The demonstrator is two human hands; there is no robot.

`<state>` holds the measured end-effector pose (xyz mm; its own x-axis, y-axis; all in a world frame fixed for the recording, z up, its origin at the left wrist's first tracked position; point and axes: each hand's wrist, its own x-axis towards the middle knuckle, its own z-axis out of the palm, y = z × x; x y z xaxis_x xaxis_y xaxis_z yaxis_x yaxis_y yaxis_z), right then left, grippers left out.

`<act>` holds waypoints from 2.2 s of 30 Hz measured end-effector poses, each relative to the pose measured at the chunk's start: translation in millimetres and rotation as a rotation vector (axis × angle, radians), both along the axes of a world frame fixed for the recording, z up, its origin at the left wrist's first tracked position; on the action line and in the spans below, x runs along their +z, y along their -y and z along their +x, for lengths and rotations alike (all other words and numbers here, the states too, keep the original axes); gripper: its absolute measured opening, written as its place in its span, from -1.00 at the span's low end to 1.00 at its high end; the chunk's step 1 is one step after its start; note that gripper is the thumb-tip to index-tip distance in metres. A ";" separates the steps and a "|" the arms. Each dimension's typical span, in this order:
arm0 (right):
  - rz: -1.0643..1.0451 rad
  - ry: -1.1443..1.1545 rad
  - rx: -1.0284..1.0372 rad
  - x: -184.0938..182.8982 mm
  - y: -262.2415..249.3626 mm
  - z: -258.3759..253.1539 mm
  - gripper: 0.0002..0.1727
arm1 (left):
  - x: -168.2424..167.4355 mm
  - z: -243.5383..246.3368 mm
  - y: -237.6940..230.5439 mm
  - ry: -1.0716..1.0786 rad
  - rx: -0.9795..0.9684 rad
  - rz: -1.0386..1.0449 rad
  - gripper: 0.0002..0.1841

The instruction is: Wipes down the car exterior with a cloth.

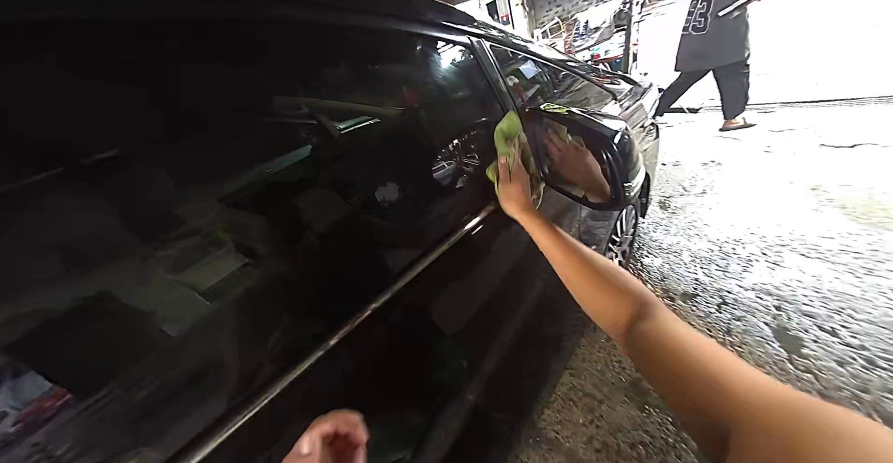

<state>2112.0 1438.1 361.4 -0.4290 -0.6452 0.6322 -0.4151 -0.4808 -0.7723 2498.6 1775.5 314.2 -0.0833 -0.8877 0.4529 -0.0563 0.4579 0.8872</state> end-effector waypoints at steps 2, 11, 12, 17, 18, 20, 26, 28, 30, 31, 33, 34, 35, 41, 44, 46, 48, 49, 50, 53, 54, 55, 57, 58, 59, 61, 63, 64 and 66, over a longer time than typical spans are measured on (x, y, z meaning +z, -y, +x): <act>0.080 0.193 0.198 -27.4 -64.8 3.2 -0.29 | -12.5 -50.7 28.5 -0.127 -0.115 0.140 -0.24; -0.080 -0.454 0.384 -114.6 -259.9 23.8 -0.23 | -14.7 -242.0 108.6 -0.983 -0.477 0.753 -0.23; -0.136 -0.300 0.316 -116.4 -266.5 10.2 -0.23 | -2.8 -255.2 117.3 -0.909 -0.520 0.732 -0.24; 0.009 -0.009 0.185 -162.8 -278.4 -71.9 -0.21 | 45.0 -364.2 178.2 -0.107 -0.441 0.130 -0.46; 0.085 -0.013 0.181 -179.0 -278.9 -85.7 -0.24 | 55.5 -389.1 194.7 0.020 -0.410 -0.045 -0.30; 0.227 0.012 0.168 -208.8 -277.3 -112.9 -0.32 | 70.1 -434.2 235.4 0.057 -0.202 -0.264 -0.05; 0.596 0.199 0.245 -273.2 -242.7 -210.0 -0.39 | 53.8 -437.1 292.8 -0.181 -0.035 -0.047 -0.34; 0.640 0.151 0.309 -270.0 -226.1 -233.3 -0.43 | 7.8 -429.5 295.3 -0.286 -0.024 -0.054 -0.47; 0.541 0.104 0.350 -252.2 -204.0 -242.8 -0.42 | -33.4 -428.5 277.3 -0.415 0.095 0.095 -0.56; 0.466 0.120 0.383 -241.9 -195.3 -238.0 -0.35 | -47.0 -428.9 259.8 -0.415 0.174 0.244 -0.56; 0.311 0.250 0.490 -224.3 -183.8 -213.3 -0.10 | -64.3 -435.8 219.9 -0.244 0.126 0.435 -0.55; 0.263 0.374 0.544 -215.2 -181.5 -198.8 0.04 | -71.1 -443.9 203.6 -0.100 -0.025 0.404 -0.56; 0.229 0.529 0.557 -207.1 -179.9 -184.6 0.11 | -76.6 -453.1 194.8 0.090 -0.206 0.283 -0.53; -0.029 1.051 0.580 -127.1 -114.6 -199.8 -0.08 | -55.3 -441.4 192.4 0.541 -0.398 -0.189 -0.33; -0.154 0.730 0.501 -68.1 -50.5 -229.7 -0.02 | -63.7 -404.0 199.0 0.510 -0.323 -0.165 -0.46; -0.156 0.479 0.530 -9.9 -6.2 -246.6 0.01 | -84.8 -391.3 200.6 0.510 -0.263 -0.071 -0.52; -0.128 0.189 0.577 51.7 40.0 -244.5 -0.16 | -105.4 -392.4 198.1 0.534 -0.202 0.077 -0.56; -0.116 0.017 0.602 79.1 62.5 -234.7 -0.29 | -115.1 -397.5 197.7 0.545 -0.183 0.126 -0.58; -0.170 -0.180 0.606 98.9 93.9 -221.1 -0.38 | -124.2 -404.3 198.9 0.556 -0.173 0.144 -0.61; -0.526 -0.588 0.436 111.0 194.8 -191.8 -0.38 | -149.5 -423.2 209.3 0.629 -0.127 0.104 -0.66; -0.634 -0.628 0.338 104.0 214.9 -194.6 -0.35 | -157.2 -428.3 214.5 0.646 -0.085 0.102 -0.68; -0.702 -0.637 0.264 90.2 227.2 -204.2 -0.33 | -164.9 -434.0 218.7 0.658 -0.032 0.112 -0.69; -0.705 -0.588 0.190 53.1 244.8 -243.3 -0.32 | -176.3 -445.5 226.5 0.677 0.065 0.143 -0.71; -0.666 -0.528 0.154 30.4 256.6 -268.2 -0.35 | -180.7 -452.1 227.9 0.676 0.101 0.165 -0.72; -0.562 -0.466 0.123 5.5 266.9 -295.3 -0.37 | -184.0 -458.5 227.2 0.672 0.129 0.187 -0.73; -0.214 -0.279 0.032 -35.0 280.2 -349.4 -0.32 | -187.6 -471.2 226.6 0.654 0.162 0.215 -0.75; 0.075 -0.095 -0.057 -43.7 303.3 -389.6 -0.15 | -193.3 -482.7 227.8 0.626 0.187 0.233 -0.75; 0.150 -0.073 -0.089 -43.4 307.2 -394.0 -0.10 | -196.6 -487.1 224.0 0.612 0.195 0.250 -0.75; 0.127 -0.138 -0.045 -35.9 275.5 -365.9 -0.07 | -193.7 -490.1 226.4 0.595 0.208 0.298 -0.76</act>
<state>1746.1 1162.6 325.5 -0.3737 -0.7056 0.6020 -0.5400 -0.3622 -0.7597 2008.4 1549.1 120.6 -0.0566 -0.9914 0.1178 -0.6324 0.1269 0.7642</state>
